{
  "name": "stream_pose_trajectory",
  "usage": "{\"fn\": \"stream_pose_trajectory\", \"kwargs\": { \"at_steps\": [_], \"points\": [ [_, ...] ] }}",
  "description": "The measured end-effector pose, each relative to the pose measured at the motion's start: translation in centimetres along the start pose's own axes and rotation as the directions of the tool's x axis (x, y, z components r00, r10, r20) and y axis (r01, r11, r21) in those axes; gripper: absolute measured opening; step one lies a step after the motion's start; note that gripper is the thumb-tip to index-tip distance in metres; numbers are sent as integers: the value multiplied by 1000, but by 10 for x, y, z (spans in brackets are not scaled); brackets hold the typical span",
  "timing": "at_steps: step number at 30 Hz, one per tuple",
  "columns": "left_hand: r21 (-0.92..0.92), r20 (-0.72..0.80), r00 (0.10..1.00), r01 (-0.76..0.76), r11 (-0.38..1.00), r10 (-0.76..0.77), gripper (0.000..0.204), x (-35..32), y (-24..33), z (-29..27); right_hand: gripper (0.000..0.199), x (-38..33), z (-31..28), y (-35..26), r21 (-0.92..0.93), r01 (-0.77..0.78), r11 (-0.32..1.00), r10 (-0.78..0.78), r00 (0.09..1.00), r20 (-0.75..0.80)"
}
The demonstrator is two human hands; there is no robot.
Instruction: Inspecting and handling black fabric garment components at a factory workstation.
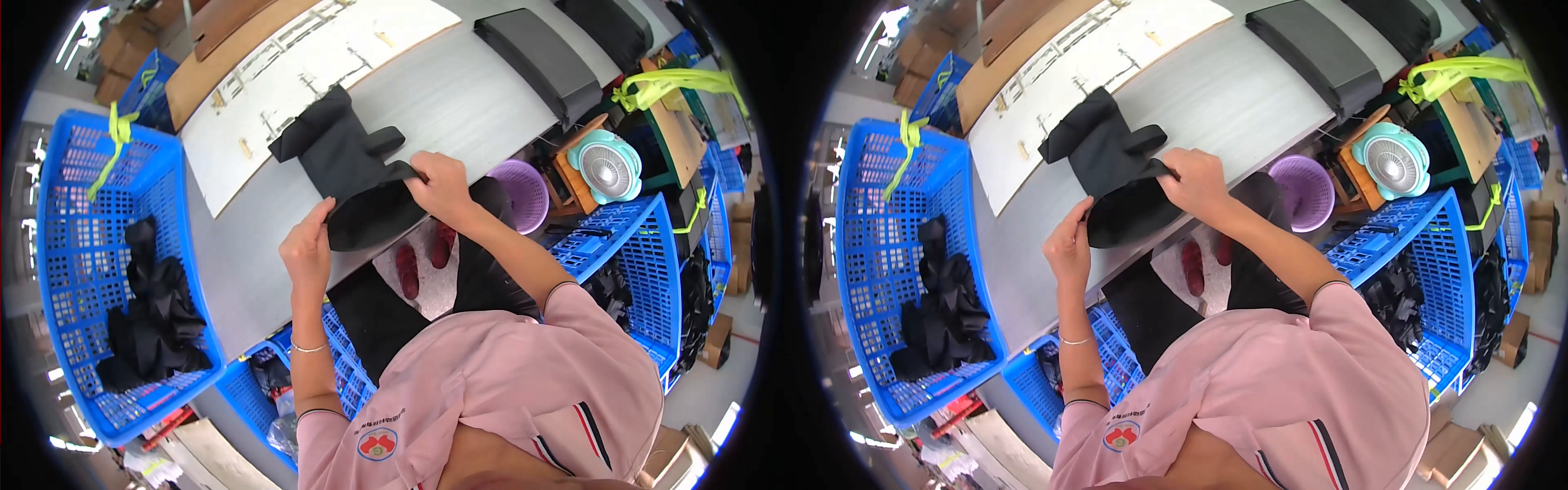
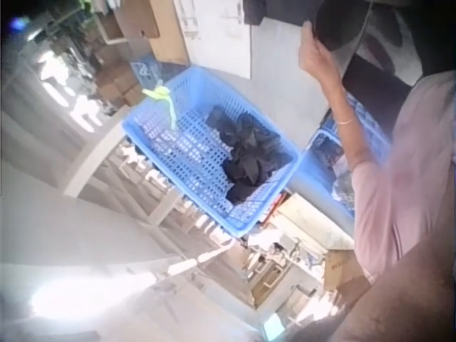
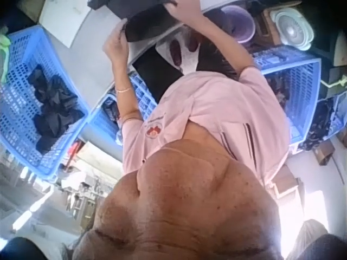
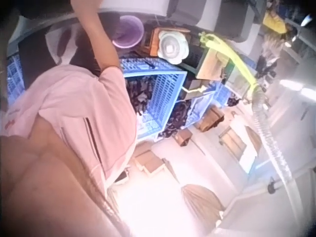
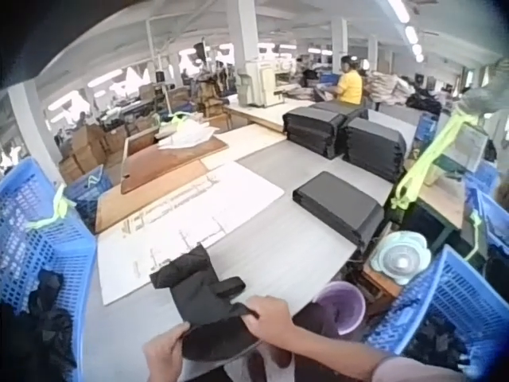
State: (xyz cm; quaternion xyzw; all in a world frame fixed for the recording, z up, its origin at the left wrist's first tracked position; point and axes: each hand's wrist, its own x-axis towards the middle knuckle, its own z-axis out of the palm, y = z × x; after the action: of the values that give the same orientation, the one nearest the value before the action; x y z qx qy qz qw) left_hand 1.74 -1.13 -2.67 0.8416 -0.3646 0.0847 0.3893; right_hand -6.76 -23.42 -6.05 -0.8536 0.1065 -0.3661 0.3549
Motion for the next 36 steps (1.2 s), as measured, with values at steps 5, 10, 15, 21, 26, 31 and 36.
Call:
{"fn": "stream_pose_trajectory", "kwargs": {
  "at_steps": [5,10,15,21,26,31,36],
  "points": [
    [-11,26,987,158,987,-158,28,7,2,9,18,11,-21,20,-51,-278,959,277,885,375],
    [-138,3,995,95,986,-95,47,3,14,5,64,47,-93,83,-41,14,999,-4,975,223],
    [-222,-87,985,127,967,-149,57,-21,26,2,65,87,-159,167,-761,-368,534,131,925,-356],
    [-326,-194,951,169,930,-240,50,-56,40,2,41,106,-213,213,-517,-331,789,310,942,-128],
    [-496,-170,931,201,844,-322,43,-74,63,18,27,100,-208,189,-501,-307,809,260,952,-163],
    [-680,-13,947,227,697,-321,37,-95,91,49,9,15,-160,86,-881,278,383,-199,956,215],
    [-788,566,773,609,86,-287,63,-104,106,113,13,-84,-132,-6,-617,175,767,61,938,342]
  ]
}}
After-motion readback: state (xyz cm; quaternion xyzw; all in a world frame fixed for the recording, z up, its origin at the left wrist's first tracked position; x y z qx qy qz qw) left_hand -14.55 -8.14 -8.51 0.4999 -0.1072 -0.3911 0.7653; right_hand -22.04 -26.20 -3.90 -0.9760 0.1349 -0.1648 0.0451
